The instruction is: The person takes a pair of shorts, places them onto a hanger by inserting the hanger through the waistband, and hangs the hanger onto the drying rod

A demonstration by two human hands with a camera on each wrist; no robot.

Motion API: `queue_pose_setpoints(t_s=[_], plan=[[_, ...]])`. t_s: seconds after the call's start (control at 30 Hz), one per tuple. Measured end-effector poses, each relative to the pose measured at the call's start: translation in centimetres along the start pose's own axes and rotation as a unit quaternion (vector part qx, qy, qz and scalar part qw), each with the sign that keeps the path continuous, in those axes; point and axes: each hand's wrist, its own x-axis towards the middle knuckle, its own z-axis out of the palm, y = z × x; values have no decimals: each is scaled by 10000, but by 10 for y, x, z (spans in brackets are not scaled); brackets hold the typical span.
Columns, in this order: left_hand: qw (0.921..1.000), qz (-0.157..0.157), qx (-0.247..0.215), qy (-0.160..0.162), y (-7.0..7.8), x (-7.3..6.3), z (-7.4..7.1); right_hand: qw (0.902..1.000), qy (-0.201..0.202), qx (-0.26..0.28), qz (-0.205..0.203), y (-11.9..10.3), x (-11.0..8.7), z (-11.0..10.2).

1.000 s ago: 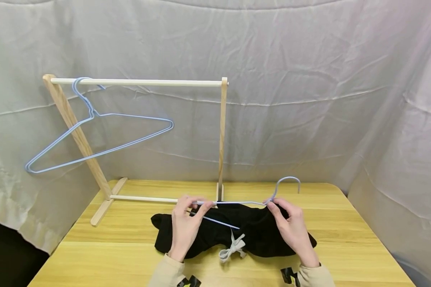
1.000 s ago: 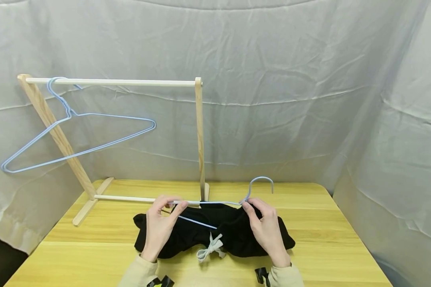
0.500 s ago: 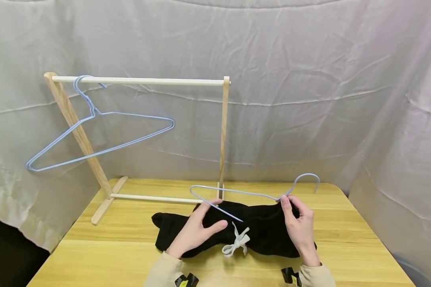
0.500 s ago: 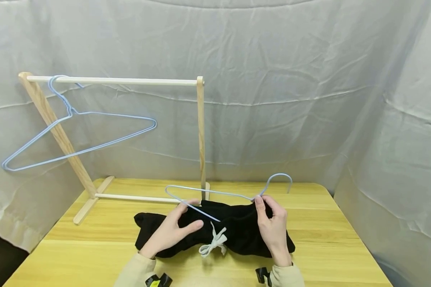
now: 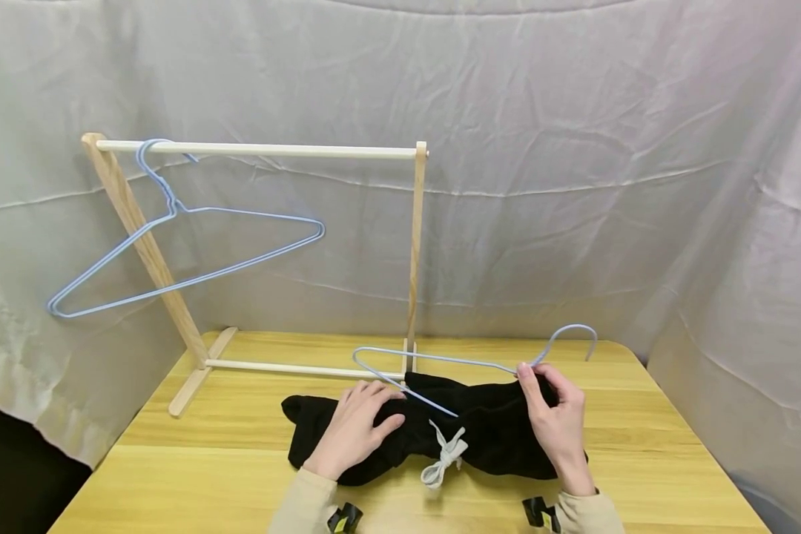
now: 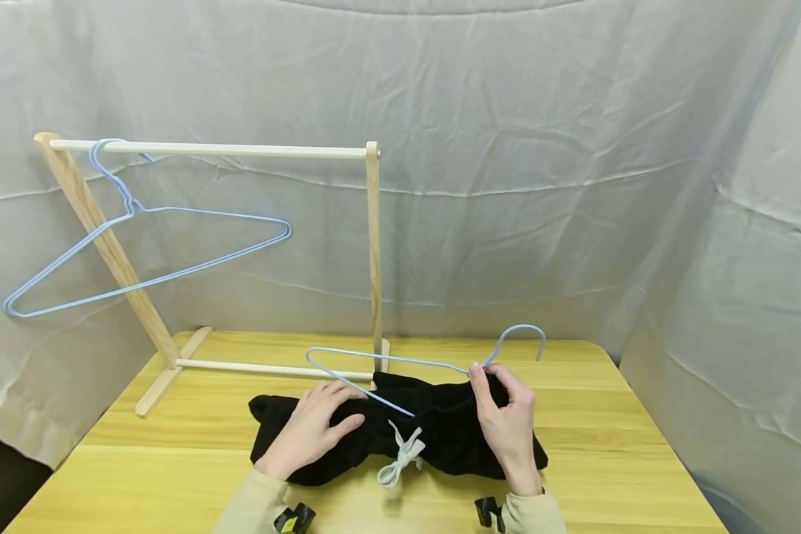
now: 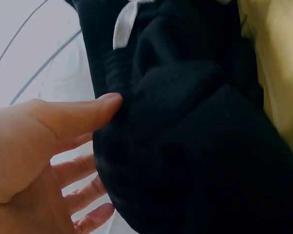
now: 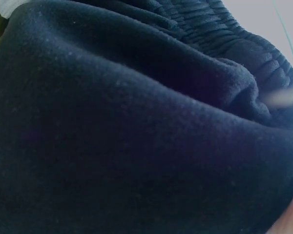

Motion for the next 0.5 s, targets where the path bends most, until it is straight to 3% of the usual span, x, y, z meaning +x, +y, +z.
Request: queue_pose_setpoints(t_s=[0.3, 0.5], plan=[[9982, -566, -184, -77, -14, -2, -12, 9999, -58, -102, -62, 2, 0, -3], [9883, -1353, -662, -222, -23, -7, -22, 9997, 26, -94, -213, 4, 1, -4]])
